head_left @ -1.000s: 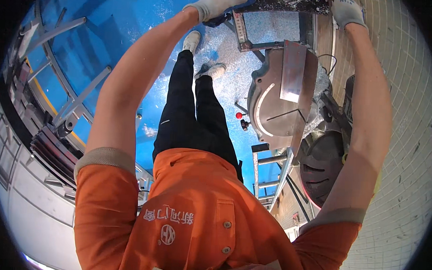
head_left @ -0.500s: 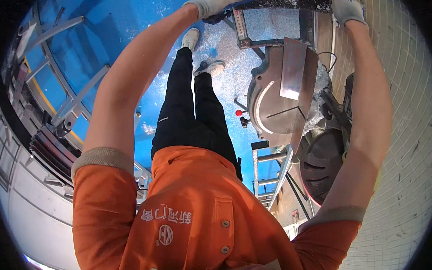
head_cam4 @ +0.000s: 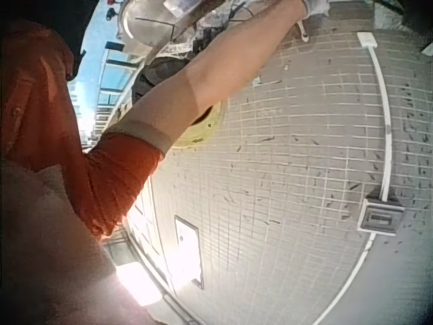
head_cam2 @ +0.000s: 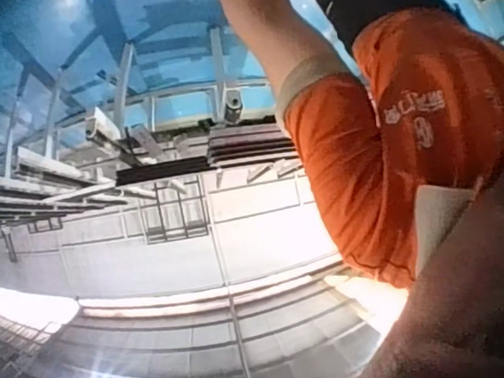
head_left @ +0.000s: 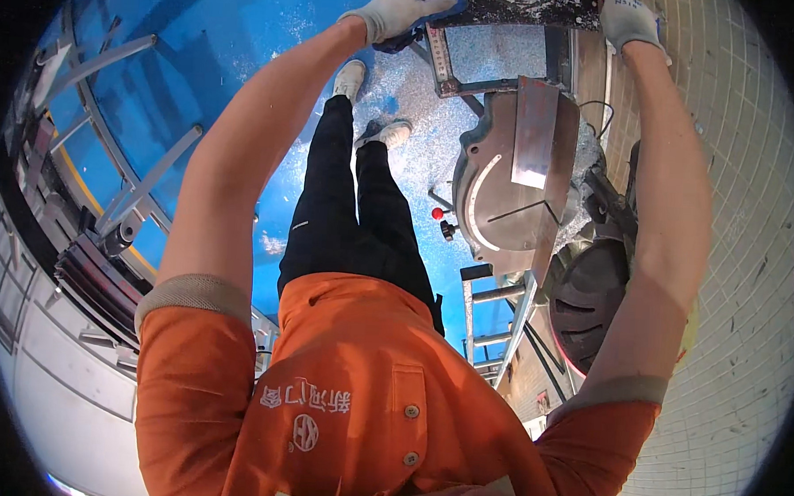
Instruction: Cutting metal extrusions to length using a miter saw on a fabrication floor.
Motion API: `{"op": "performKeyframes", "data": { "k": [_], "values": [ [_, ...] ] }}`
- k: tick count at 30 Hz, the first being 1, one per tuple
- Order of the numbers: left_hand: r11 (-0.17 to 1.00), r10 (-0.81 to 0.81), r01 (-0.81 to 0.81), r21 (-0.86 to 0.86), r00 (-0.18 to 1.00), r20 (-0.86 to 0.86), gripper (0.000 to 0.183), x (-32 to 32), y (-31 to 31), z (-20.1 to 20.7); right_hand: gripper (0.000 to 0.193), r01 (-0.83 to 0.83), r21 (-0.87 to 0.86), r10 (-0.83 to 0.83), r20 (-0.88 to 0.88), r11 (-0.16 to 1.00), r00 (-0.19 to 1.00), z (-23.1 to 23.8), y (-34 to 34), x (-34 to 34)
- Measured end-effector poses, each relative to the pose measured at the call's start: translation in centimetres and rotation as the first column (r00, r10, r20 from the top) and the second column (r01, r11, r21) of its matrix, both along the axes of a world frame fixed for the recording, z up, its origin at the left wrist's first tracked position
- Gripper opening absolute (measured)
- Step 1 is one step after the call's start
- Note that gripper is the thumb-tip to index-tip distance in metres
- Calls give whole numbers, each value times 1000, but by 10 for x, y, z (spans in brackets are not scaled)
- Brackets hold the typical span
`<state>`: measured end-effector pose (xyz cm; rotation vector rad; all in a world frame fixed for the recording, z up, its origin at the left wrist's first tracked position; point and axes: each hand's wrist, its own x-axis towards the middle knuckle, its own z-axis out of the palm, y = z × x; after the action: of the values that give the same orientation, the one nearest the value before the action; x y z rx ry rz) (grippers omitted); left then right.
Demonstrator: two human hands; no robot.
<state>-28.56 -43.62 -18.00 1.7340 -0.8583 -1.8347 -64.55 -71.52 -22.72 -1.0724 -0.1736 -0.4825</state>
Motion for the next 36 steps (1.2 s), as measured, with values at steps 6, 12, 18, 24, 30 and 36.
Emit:
{"op": "performKeyframes", "data": {
  "k": [6,12,18,24,30,36],
  "values": [
    [996,54,-53,-65,999,6,54,2,5,0,24,-115,-514,-179,-487,850,855,11,-2,-11],
    [969,125,-141,-202,988,-88,55,-7,5,-7,28,-457,-752,-573,-659,476,488,39,6,-18],
    [965,-99,137,-225,980,175,63,11,8,8,31,-809,-581,-928,-344,89,144,104,41,31],
    [950,-54,105,-296,983,178,62,11,10,-1,23,-826,-563,-991,-98,-19,90,123,87,69],
    [926,5,55,-373,988,158,71,10,10,-2,20,-804,-593,-989,-80,-51,121,122,88,69],
    [954,-45,89,-285,986,158,68,10,8,-4,25,-832,-555,-991,-114,2,74,130,91,75]
  ]
}}
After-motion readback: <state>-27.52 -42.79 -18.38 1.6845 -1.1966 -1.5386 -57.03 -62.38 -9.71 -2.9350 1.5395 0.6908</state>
